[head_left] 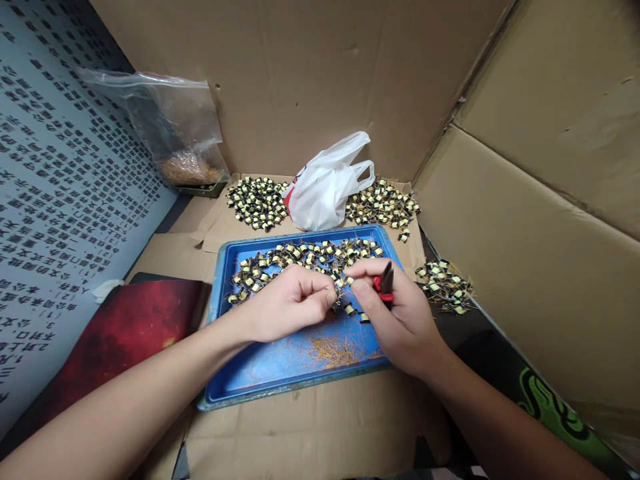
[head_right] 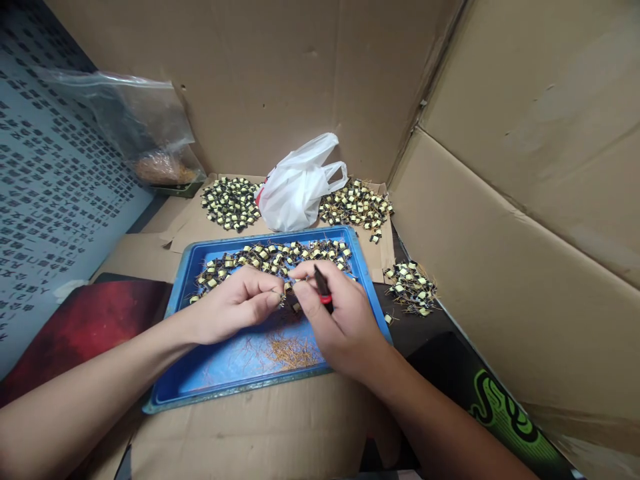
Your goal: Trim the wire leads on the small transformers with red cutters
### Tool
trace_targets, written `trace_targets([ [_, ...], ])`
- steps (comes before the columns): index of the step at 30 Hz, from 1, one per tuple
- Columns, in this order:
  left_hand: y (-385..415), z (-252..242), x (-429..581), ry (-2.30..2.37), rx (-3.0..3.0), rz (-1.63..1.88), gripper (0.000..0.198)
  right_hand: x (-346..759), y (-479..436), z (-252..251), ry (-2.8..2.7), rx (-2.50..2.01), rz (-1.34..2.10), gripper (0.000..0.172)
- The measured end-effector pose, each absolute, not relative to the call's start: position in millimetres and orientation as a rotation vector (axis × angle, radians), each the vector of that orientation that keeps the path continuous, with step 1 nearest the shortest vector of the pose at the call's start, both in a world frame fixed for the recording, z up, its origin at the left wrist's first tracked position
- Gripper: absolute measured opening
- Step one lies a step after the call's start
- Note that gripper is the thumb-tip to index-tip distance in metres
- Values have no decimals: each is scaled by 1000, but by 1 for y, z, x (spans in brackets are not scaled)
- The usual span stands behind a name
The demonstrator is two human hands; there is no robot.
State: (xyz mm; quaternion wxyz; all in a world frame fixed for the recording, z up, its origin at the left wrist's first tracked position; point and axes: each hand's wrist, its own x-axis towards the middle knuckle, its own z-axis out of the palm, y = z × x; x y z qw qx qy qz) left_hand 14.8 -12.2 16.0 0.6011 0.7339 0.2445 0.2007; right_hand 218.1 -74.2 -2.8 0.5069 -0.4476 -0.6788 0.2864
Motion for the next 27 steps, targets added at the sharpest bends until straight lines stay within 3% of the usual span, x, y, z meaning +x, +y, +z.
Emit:
trace_targets([
  [5,-12,12,14,531,1660,602,46,218,-67,1,-1538,-1074,1172,9],
  [10,-12,13,13,532,1671,565,51,219,-64,0,-1405,-973,1406,19],
  [16,-13,13,14,523,1660,534,49,222,-64,-5,-1315,-952,1594,30],
  [27,-14,13,15,499,1650,481,43,225,-63,-5,-1286,-953,1630,29],
])
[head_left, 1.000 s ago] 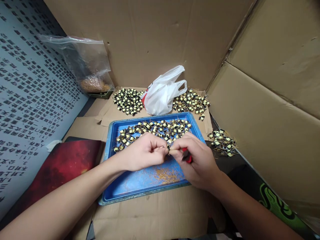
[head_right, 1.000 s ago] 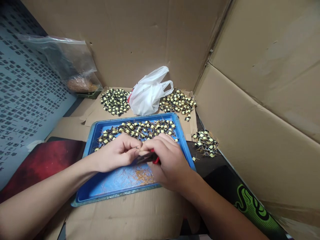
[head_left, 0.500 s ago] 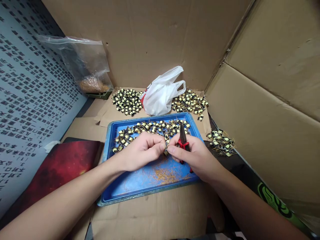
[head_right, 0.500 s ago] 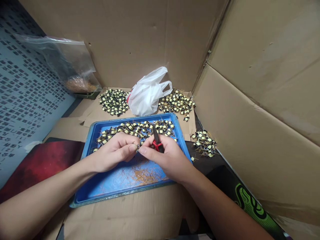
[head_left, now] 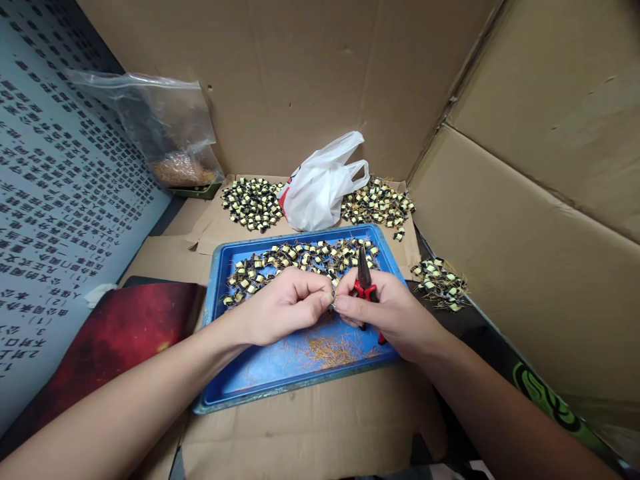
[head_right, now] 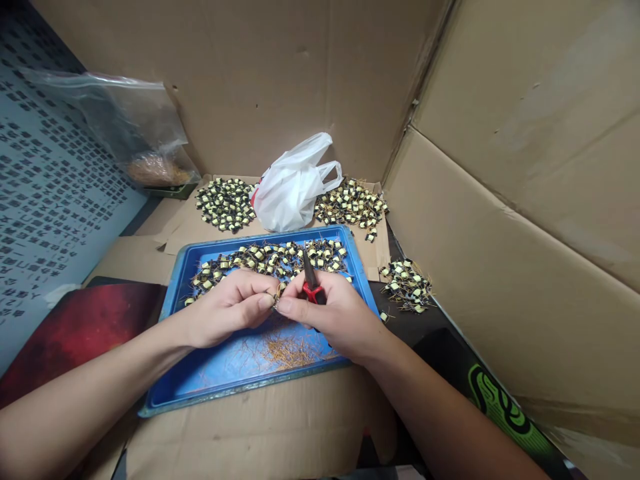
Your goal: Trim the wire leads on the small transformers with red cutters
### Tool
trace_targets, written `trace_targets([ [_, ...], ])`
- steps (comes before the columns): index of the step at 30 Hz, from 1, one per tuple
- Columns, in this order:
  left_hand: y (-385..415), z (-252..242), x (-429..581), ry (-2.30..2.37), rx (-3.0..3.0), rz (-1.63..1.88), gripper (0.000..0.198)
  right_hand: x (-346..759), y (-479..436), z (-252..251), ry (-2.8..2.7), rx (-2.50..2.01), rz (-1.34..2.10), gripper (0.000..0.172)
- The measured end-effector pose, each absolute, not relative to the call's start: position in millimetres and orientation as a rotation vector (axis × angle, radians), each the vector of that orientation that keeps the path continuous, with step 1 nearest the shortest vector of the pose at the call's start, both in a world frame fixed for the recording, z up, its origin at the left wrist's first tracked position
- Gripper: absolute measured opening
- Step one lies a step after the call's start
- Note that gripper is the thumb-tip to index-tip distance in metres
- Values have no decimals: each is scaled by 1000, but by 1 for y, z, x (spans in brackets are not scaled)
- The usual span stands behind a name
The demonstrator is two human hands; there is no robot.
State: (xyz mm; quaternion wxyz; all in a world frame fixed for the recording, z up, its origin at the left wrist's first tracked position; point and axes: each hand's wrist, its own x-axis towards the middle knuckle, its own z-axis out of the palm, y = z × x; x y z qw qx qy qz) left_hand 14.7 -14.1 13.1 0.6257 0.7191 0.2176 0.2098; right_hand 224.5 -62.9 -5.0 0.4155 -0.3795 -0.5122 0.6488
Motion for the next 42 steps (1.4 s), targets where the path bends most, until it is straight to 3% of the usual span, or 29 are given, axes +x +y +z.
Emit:
trace_targets([
  [9,-15,12,15,524,1619,489,44,224,-64,1,-1332,-996,1394,18],
  [14,-12,10,11,539,1667,495,45,231,-66,8,-1599,-960,1081,26],
  [20,-10,14,9,489,1808,499,49,232,-66,9,-1830,-907,823,25],
  [29,-10,14,8,515,1801,436,35,228,-68,11,-1832,-895,794,15],
  [36,-10,19,10,502,1834,407,45,227,-68,10,-1837,-925,837,8],
  [42,-10,16,12,539,1865,404,34,226,-69,10,-1830,-905,781,5],
])
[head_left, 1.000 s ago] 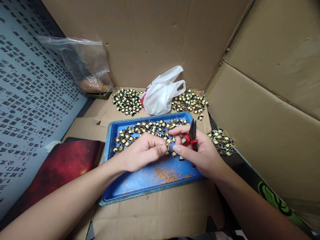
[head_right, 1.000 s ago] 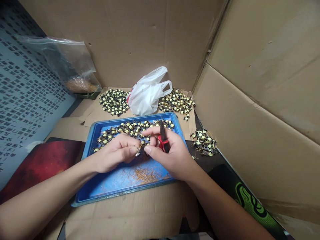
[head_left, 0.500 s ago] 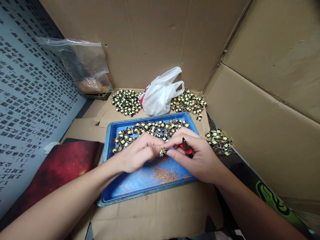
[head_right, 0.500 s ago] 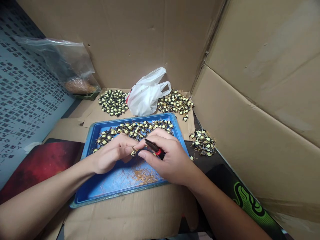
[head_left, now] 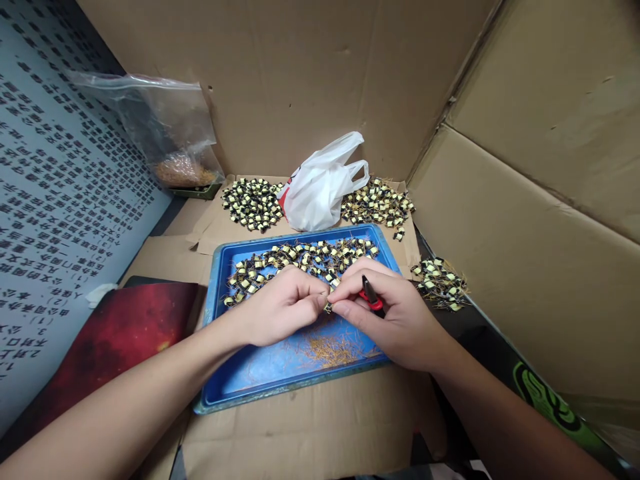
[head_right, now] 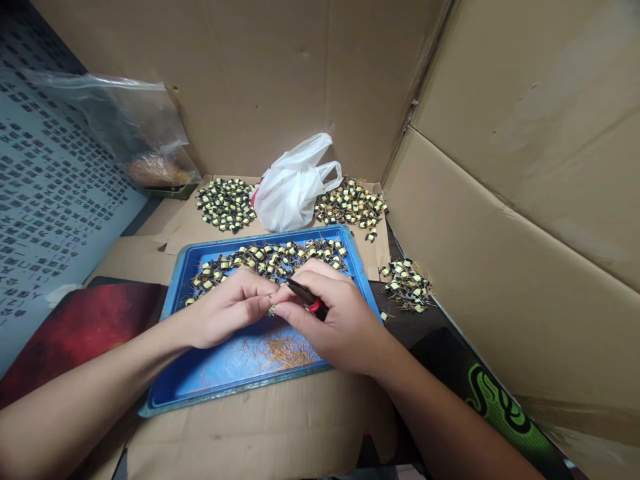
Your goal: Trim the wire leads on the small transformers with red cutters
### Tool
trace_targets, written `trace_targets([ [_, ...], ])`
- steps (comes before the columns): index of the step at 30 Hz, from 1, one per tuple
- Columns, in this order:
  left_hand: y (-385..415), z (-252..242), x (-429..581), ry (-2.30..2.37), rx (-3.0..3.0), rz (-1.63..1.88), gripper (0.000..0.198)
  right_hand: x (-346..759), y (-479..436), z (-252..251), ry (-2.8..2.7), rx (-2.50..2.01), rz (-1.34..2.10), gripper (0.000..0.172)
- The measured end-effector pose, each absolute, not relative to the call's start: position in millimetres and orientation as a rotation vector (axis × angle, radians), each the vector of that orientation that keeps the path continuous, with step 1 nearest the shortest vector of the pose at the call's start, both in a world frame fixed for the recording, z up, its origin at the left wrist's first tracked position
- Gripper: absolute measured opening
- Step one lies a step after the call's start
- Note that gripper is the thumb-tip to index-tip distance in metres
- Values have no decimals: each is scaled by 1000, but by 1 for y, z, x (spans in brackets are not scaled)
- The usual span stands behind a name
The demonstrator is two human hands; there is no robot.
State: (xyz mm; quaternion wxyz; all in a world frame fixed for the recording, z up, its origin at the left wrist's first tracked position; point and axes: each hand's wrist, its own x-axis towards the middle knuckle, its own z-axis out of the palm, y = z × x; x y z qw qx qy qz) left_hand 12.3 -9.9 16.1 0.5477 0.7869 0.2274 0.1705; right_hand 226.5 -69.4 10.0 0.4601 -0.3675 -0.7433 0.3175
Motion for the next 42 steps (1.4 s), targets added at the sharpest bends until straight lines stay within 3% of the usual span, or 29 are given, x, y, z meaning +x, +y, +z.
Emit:
trace_targets([
  [7,-14,16,20,766,1940,481,30,223,-73,-8,-1925,-859,471,23],
  [11,-15,16,21,804,1975,546,32,219,-76,-12,-1941,-815,322,24],
  [17,-11,12,15,685,1928,584,40,218,-77,3,-1596,-998,638,18],
  [21,-11,11,13,573,1871,560,42,226,-69,3,-1679,-1048,842,24],
  [26,-12,12,12,539,1858,533,42,226,-65,3,-1575,-1038,1124,17],
  [31,-11,11,12,537,1834,492,43,223,-65,5,-1504,-1051,1124,8],
  [42,-10,9,12,549,1879,486,39,228,-63,6,-1521,-1059,1259,13],
])
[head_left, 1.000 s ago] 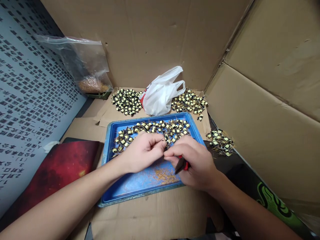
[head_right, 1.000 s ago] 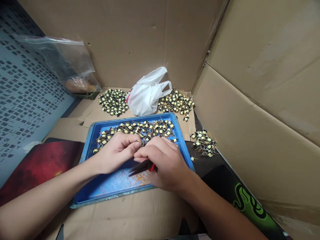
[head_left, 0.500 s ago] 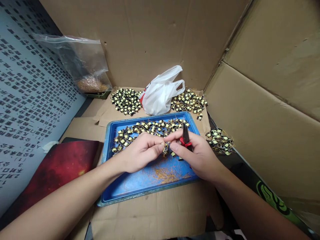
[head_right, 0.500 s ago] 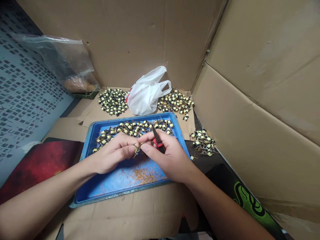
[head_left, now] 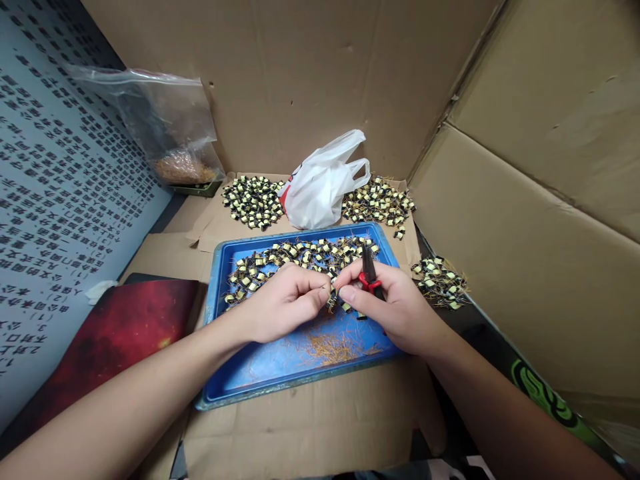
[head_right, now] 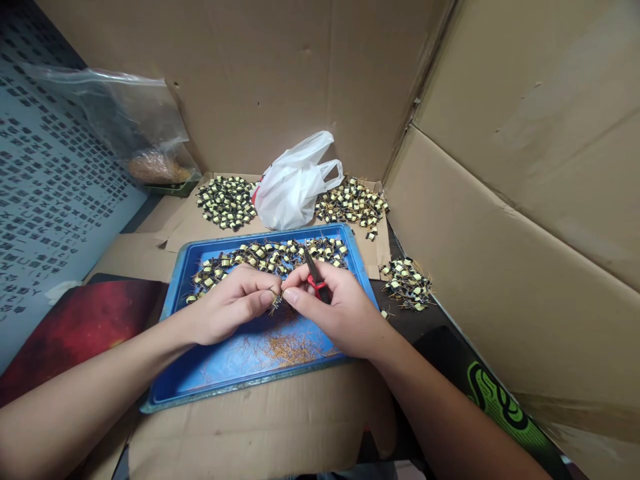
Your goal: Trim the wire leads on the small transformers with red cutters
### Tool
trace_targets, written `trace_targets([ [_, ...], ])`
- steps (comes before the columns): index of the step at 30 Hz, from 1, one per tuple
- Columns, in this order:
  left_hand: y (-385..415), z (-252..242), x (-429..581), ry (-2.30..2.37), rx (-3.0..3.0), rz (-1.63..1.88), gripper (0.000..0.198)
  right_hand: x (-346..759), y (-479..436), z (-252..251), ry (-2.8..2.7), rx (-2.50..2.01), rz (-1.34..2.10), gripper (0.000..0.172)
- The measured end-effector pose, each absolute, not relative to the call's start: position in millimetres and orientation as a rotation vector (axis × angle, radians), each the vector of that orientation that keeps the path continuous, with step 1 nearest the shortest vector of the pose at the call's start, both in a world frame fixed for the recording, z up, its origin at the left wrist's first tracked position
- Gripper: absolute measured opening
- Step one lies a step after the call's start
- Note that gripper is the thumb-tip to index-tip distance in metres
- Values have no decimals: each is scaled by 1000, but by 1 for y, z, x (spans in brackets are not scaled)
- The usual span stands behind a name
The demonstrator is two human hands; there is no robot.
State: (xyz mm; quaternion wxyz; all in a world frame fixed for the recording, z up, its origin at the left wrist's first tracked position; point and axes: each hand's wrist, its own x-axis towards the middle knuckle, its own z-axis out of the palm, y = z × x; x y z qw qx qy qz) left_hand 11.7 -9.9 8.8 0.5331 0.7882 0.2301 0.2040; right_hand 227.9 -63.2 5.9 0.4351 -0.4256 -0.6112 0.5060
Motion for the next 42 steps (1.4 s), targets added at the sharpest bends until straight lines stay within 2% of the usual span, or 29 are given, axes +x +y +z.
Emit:
trace_targets([
  [9,-11,12,14,586,1875,510,33,224,-72,1,-1574,-990,1031,8],
  [13,-10,12,13,595,1839,545,37,223,-74,1,-1629,-969,884,10],
  [20,-10,11,9,543,1800,609,42,222,-72,2,-1586,-1106,840,9],
  [28,-9,14,12,570,1835,677,45,221,-74,5,-1697,-1038,725,13],
  [42,-12,15,16,676,1911,534,38,224,-71,6,-1495,-1076,950,14],
])
